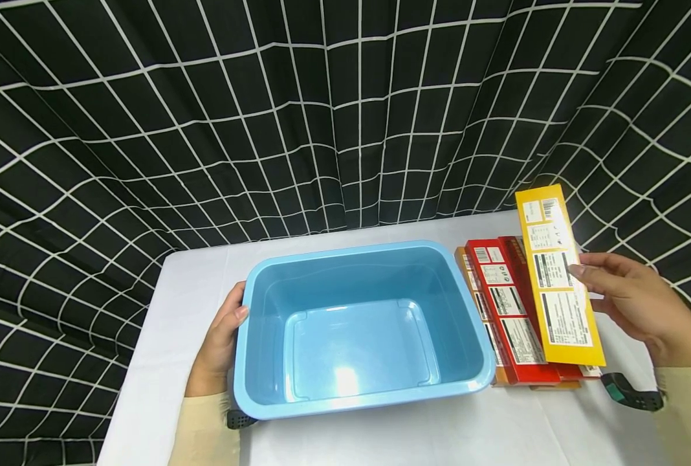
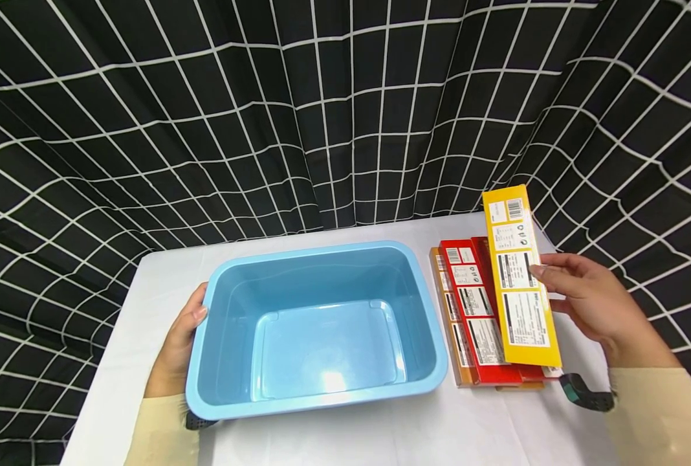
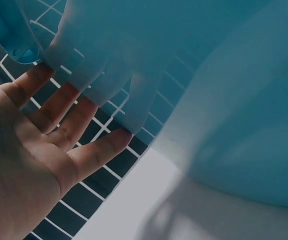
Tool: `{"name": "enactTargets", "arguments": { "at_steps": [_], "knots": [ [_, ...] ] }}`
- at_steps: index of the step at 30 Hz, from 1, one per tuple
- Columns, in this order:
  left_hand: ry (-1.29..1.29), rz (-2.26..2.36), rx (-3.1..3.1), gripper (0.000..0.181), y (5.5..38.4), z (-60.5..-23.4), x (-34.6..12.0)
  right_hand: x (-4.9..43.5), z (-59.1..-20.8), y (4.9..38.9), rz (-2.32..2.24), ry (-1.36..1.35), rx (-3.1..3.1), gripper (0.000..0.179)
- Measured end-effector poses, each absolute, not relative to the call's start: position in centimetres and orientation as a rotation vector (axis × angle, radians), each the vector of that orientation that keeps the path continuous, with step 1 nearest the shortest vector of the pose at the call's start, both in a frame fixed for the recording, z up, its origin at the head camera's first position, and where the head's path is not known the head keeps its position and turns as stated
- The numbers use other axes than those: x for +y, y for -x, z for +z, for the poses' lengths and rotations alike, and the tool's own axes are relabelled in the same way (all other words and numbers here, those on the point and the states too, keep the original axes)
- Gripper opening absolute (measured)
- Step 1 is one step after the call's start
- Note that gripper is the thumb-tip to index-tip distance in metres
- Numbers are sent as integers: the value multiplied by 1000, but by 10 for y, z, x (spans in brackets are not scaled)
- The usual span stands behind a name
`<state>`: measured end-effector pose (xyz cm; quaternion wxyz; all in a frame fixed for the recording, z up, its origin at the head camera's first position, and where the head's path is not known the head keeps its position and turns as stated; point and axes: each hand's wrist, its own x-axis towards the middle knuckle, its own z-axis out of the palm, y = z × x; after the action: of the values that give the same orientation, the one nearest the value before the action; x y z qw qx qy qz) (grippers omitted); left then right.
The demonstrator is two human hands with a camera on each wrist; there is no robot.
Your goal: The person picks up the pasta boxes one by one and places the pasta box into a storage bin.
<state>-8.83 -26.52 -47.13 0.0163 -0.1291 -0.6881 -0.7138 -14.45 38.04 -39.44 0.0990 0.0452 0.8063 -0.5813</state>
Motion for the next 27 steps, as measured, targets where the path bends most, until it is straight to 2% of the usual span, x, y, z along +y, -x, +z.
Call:
{"name": "enactTargets", "arguments": {
  "at_steps": [5, 7, 12, 15, 21, 24, 27],
  "knots": [
    [419, -2231, -2138, 55, 89, -473, -266, 378, -393, 145, -1575, -181, 2439, 72],
    [419, -2233, -2137, 55, 89, -473, -267, 377, -393, 146, -1561, -181, 2443, 84],
    [410, -2233, -2133, 55, 89, -473, -267, 375, -394, 146, -1568, -124, 2481, 72],
    [405, -2232, -2131, 55, 89, -472, -267, 373, -393, 146, -1567, -105, 2491, 58],
    [429, -2222, -2135, 54, 89, -472, -267, 367, -388, 144, -1522, -77, 2519, 58],
    [427, -2225, -2132, 54, 89, -472, -267, 364, -386, 143, -1512, -66, 2520, 51],
    [421, -2236, -2126, 54, 89, -472, -267, 361, -384, 142, -1502, -62, 2519, 51]
  ]
}}
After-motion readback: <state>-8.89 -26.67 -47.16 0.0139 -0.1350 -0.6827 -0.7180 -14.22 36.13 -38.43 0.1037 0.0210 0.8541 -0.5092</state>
